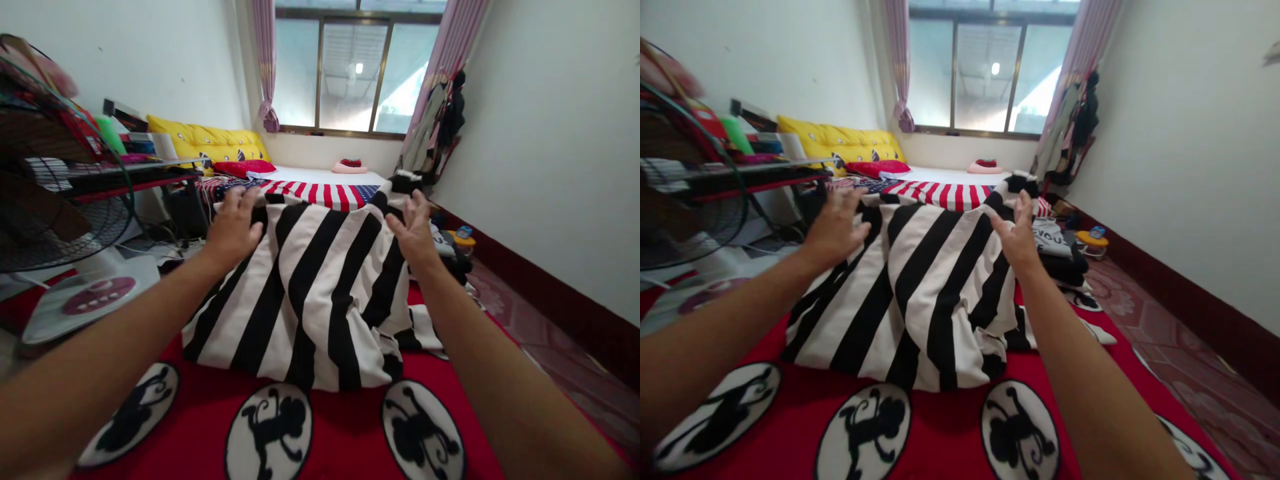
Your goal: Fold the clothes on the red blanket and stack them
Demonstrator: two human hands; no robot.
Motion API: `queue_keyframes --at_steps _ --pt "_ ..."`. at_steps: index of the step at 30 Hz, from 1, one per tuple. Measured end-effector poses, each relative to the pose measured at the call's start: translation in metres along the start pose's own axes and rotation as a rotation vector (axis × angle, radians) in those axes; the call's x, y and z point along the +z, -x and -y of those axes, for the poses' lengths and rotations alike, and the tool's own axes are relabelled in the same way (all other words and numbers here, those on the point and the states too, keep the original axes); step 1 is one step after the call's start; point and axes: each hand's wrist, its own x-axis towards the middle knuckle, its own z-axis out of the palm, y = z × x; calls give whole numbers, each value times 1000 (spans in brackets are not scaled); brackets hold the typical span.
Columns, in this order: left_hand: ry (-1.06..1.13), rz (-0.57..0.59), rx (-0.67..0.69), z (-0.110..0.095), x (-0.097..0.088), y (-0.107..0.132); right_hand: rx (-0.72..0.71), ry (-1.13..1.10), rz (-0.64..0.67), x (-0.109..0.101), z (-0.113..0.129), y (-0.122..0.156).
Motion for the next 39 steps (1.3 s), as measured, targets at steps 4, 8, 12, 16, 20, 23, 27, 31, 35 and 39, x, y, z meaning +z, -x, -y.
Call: queue_keyframes --at_steps 4,8,12,16,20,23,27,31,35,39 --pt "41 326 97 -9 74 85 161 131 194 18 -6 109" --pt "-27 527 133 -14 105 149 336 125 275 9 -7 186" --pt "-47 505 102 -18 101 153 400 104 111 -14 -6 191" --pt "48 440 116 -21 91 155 368 129 219 -36 0 195" --pt "180 409 260 -16 73 185 334 124 349 -50 4 212" --pt "138 387 332 1 53 207 298 138 427 -56 1 223" --pt "16 357 224 39 27 220 272 241 531 -56 -8 230" --pt "15 394 45 76 20 223 284 361 451 -47 -19 228" --pt "73 370 -49 86 28 224 330 374 406 -41 -22 221" --pt "186 337 -117 79 23 213 421 214 386 -53 -10 215"
